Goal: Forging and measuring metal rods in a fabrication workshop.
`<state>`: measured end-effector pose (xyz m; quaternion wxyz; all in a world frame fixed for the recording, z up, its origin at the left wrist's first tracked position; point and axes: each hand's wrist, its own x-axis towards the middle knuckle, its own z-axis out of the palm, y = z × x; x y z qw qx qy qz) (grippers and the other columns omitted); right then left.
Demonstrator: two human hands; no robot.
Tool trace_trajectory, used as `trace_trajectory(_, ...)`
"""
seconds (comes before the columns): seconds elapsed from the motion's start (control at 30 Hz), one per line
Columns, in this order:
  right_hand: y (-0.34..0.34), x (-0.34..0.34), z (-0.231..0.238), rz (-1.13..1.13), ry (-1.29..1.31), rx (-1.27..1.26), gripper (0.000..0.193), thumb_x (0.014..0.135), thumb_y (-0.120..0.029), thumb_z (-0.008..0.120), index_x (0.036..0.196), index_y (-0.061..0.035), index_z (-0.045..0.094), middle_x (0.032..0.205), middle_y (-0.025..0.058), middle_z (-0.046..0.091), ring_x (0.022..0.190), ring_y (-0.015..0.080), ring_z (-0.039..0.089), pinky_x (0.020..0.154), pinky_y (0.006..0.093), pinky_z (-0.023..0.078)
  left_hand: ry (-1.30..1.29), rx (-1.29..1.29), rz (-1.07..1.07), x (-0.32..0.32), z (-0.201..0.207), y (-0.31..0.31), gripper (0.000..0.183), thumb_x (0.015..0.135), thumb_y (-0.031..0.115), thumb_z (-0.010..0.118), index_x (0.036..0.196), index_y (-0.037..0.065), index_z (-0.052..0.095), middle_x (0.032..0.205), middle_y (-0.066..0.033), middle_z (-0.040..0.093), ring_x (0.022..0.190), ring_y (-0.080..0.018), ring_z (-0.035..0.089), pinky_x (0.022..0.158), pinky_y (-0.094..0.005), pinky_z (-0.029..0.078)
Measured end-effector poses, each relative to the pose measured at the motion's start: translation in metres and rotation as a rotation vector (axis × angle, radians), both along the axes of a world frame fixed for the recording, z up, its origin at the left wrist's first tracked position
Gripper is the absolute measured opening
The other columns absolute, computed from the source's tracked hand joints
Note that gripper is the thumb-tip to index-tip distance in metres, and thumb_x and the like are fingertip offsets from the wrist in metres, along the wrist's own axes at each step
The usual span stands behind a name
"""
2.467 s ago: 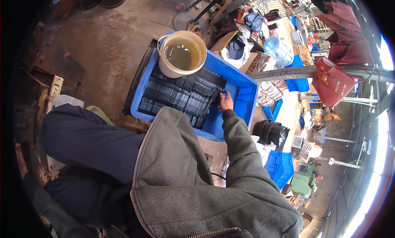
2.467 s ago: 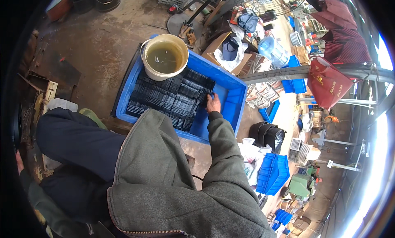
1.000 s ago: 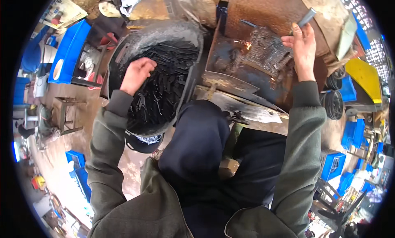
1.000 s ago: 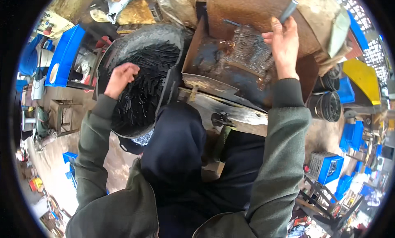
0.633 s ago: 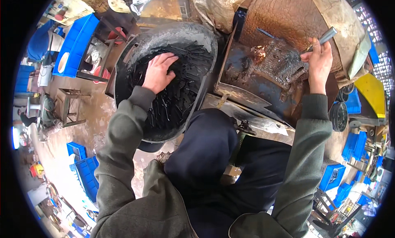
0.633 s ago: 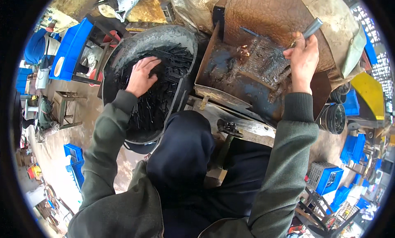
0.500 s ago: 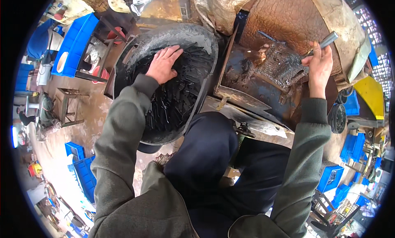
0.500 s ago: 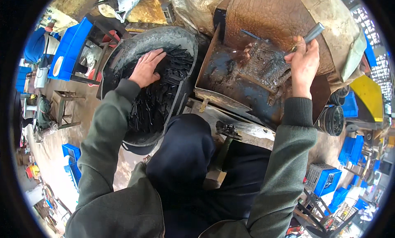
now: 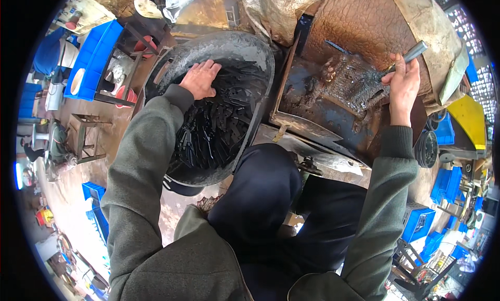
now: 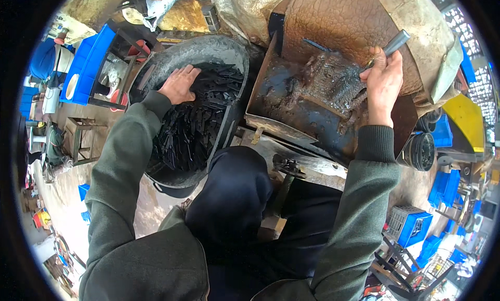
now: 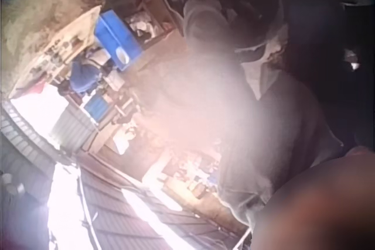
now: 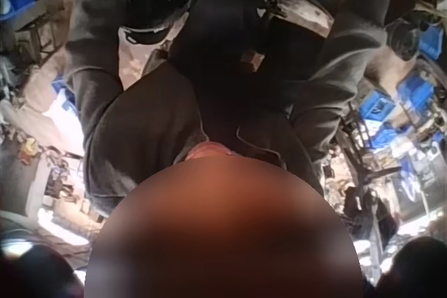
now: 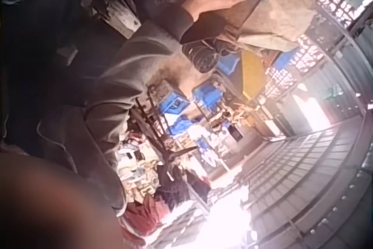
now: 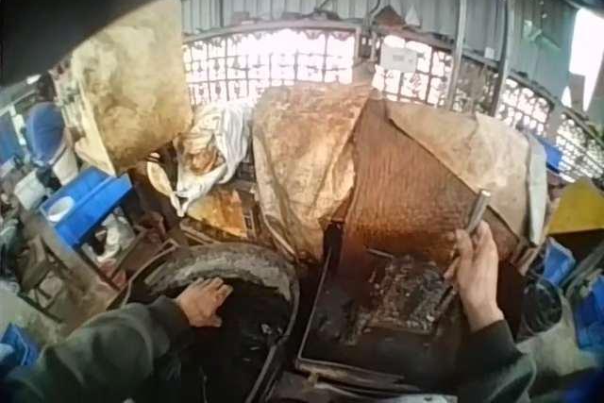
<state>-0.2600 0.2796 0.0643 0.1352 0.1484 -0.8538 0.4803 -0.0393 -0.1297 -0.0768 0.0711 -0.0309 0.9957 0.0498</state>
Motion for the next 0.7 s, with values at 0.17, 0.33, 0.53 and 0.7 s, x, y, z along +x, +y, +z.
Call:
trace_trajectory(0.17, -0.001, 0.0, -0.004, -0.001, 0.01, -0.006, 0.026, 0.103, -0.023, 0.053, 0.108, 0.0024, 0.053, 0.096, 0.0088, 0.071, 0.049, 0.0091, 0.055, 0.047, 0.0255, 0.047, 0.001, -0.04, -0.073, 0.015, 0.0, 0.009, 0.064, 0.069, 0.016, 0.076, 0.125, 0.002, 0.048, 0.113, -0.018, 0.055, 0.108, -0.0385, 0.056, 0.095, -0.0447, 0.044)
trace_trajectory(0.33, -0.003, 0.004, -0.001, -0.019, 0.018, 0.009, 0.024, 0.102, -0.022, 0.054, 0.105, 0.002, 0.054, 0.093, 0.0091, 0.071, 0.049, 0.0095, 0.055, 0.047, 0.0262, 0.046, -0.027, -0.051, -0.104, 0.054, 0.012, 0.031, 0.052, 0.071, 0.015, 0.074, 0.116, 0.001, 0.049, 0.109, -0.018, 0.056, 0.1, -0.0384, 0.059, 0.09, -0.0458, 0.046)
trace_trajectory(0.53, 0.0, 0.003, -0.001, -0.039, 0.016, 0.023, 0.024, 0.102, -0.022, 0.054, 0.104, 0.0021, 0.055, 0.094, 0.009, 0.072, 0.048, 0.0104, 0.055, 0.048, 0.0269, 0.046, -0.033, 0.042, -0.026, 0.095, 0.037, 0.073, 0.045, 0.076, 0.026, 0.072, 0.11, 0.003, 0.054, 0.099, -0.0143, 0.059, 0.096, -0.035, 0.063, 0.085, -0.0438, 0.049)
trace_trajectory(0.7, -0.005, 0.008, 0.002, -0.046, 0.021, 0.012, 0.023, 0.102, -0.021, 0.054, 0.104, 0.0023, 0.055, 0.094, 0.0085, 0.073, 0.048, 0.0106, 0.055, 0.049, 0.0268, 0.046, 0.036, 0.136, 0.056, 0.087, 0.044, 0.073, 0.046, 0.082, 0.037, 0.069, 0.109, 0.001, 0.06, 0.098, -0.0159, 0.061, 0.097, -0.0373, 0.064, 0.083, -0.0449, 0.052)
